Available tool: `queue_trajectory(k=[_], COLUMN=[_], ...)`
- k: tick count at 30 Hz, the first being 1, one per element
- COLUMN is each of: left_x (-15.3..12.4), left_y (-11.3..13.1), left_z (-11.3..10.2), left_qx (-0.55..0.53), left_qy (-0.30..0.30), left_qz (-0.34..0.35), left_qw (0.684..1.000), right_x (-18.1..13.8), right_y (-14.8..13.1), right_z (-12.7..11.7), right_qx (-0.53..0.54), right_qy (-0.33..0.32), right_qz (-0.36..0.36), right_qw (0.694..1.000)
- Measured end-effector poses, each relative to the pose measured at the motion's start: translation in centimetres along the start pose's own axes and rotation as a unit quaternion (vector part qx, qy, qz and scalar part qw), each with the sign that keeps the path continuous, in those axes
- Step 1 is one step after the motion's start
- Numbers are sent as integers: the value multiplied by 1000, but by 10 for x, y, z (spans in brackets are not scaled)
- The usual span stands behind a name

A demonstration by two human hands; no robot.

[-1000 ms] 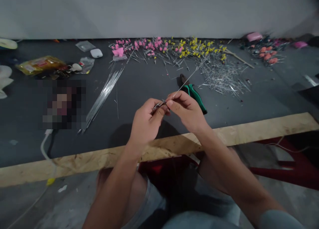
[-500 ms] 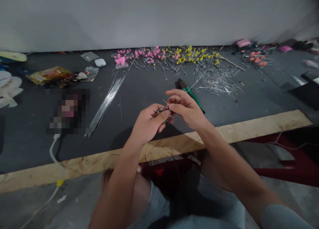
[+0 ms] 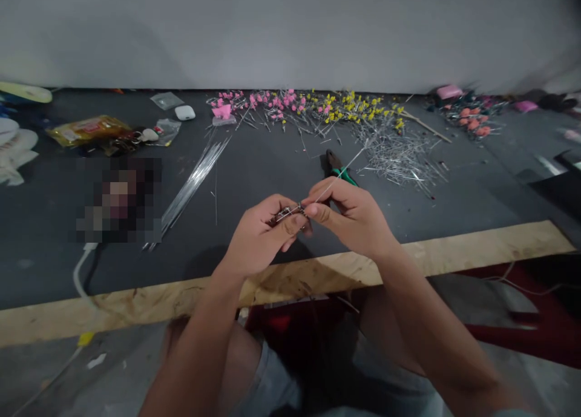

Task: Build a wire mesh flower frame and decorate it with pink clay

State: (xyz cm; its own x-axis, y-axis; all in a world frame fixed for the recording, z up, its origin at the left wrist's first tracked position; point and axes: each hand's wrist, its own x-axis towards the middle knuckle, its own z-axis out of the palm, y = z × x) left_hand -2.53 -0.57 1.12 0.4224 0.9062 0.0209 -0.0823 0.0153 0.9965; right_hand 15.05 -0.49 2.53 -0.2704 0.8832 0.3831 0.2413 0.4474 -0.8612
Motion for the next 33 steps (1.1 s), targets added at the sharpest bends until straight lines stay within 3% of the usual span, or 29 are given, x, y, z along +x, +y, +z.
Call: queue_trajectory(k=[3, 7, 9, 11, 14, 19, 24, 27, 30, 33], left_x=[0, 3, 5, 7, 7, 8, 10, 10, 11, 11], left_y=[-4, -13, -17, -20, -20, -19, -18, -14, -10, -6], left_z=[-1, 1, 4, 8, 12, 15, 17, 18, 17, 16], left_qx=[219, 532, 609, 635, 621, 523, 370, 200, 7, -97], left_qy=[63, 85, 79, 81, 75, 72, 67, 37, 2, -19], left_qz=[39, 99, 104, 94, 67, 17, -22, -90, -152, -178], left_qw=[973, 837, 782, 763, 778, 849, 926, 975, 988, 979], right_x=[-1, 2, 3, 4, 3, 2, 0, -1, -3, -4], right_y=[3, 17, 25, 32, 37, 40, 41, 36, 29, 25], right_z=[2, 4, 4, 3, -1, -11, -21, -30, -38, -41], right_qx=[0, 61, 98, 123, 117, 96, 114, 164, 236, 300], right_qy=[6, 1, -1, -4, -13, -52, -110, -156, -192, -222], right_qz=[101, 229, 268, 285, 279, 253, 253, 251, 242, 225], right_qw=[995, 972, 958, 950, 953, 961, 954, 941, 921, 900])
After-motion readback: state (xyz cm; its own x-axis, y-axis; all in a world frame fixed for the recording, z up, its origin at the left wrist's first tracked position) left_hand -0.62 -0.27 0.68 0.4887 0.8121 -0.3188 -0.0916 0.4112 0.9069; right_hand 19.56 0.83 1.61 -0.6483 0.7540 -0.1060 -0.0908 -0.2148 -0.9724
